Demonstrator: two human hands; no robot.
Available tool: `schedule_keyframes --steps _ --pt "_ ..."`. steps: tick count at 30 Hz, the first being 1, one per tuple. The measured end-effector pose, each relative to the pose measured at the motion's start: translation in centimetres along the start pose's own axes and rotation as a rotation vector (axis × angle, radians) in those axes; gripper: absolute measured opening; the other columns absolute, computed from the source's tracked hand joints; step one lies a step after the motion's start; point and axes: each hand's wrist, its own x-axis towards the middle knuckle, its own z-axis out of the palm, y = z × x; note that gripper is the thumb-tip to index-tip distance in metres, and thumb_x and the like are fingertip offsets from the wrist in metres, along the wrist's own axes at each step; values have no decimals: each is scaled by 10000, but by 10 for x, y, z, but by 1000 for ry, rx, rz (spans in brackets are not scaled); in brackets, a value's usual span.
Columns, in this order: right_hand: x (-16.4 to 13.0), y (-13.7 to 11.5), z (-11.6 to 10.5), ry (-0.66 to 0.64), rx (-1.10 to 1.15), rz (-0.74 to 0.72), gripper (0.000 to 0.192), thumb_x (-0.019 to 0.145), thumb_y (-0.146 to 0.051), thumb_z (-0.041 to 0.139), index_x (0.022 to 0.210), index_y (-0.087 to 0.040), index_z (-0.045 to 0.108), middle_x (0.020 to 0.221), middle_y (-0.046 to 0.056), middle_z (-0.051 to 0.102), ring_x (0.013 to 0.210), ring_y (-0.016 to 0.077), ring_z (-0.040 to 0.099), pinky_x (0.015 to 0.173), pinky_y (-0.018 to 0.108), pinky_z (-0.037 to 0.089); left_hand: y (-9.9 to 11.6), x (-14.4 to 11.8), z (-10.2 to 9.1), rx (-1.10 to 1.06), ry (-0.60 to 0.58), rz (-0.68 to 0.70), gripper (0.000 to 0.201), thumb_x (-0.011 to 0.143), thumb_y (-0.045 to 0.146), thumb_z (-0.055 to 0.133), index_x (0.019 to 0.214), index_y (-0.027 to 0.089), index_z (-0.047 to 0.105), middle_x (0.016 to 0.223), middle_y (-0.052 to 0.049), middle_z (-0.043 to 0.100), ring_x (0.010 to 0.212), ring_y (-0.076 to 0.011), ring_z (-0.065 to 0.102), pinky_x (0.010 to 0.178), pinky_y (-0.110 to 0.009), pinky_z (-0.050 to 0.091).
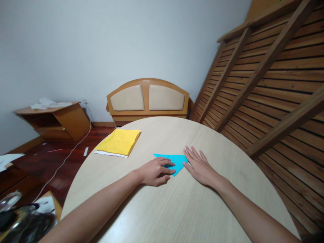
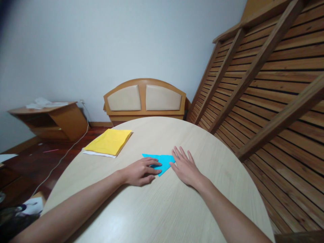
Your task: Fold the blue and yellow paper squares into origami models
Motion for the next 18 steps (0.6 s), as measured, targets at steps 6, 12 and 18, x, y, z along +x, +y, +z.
schedule_keyframes --steps 6,12,18 --pt "-4 -25 -6 -118 128 -136 700 991 -602 265 1559 -192 256 1627 73 172 1511 263 104 1217 526 124 -1 -1 3 -60 15 -6 362 949 244 482 1275 194 631 1390 -128 560 1296 -255 515 1103 -386 415" --pt "-5 -24 -9 -128 171 -141 705 959 -636 348 1543 -243 311 1626 44 211 1507 296 132 1210 532 151 -8 -1 14 -32 68 -196 387 985 270 440 1344 190 562 1456 -111 514 1378 -249 444 1145 -428 374" --pt "-4 -35 -2 -60 167 -77 761 915 -681 397 1520 -220 367 1623 80 236 1505 333 130 1199 569 126 -7 1 17 47 17 -430 546 970 386 464 1470 169 426 1551 -146 367 1446 -314 324 1158 -528 312"
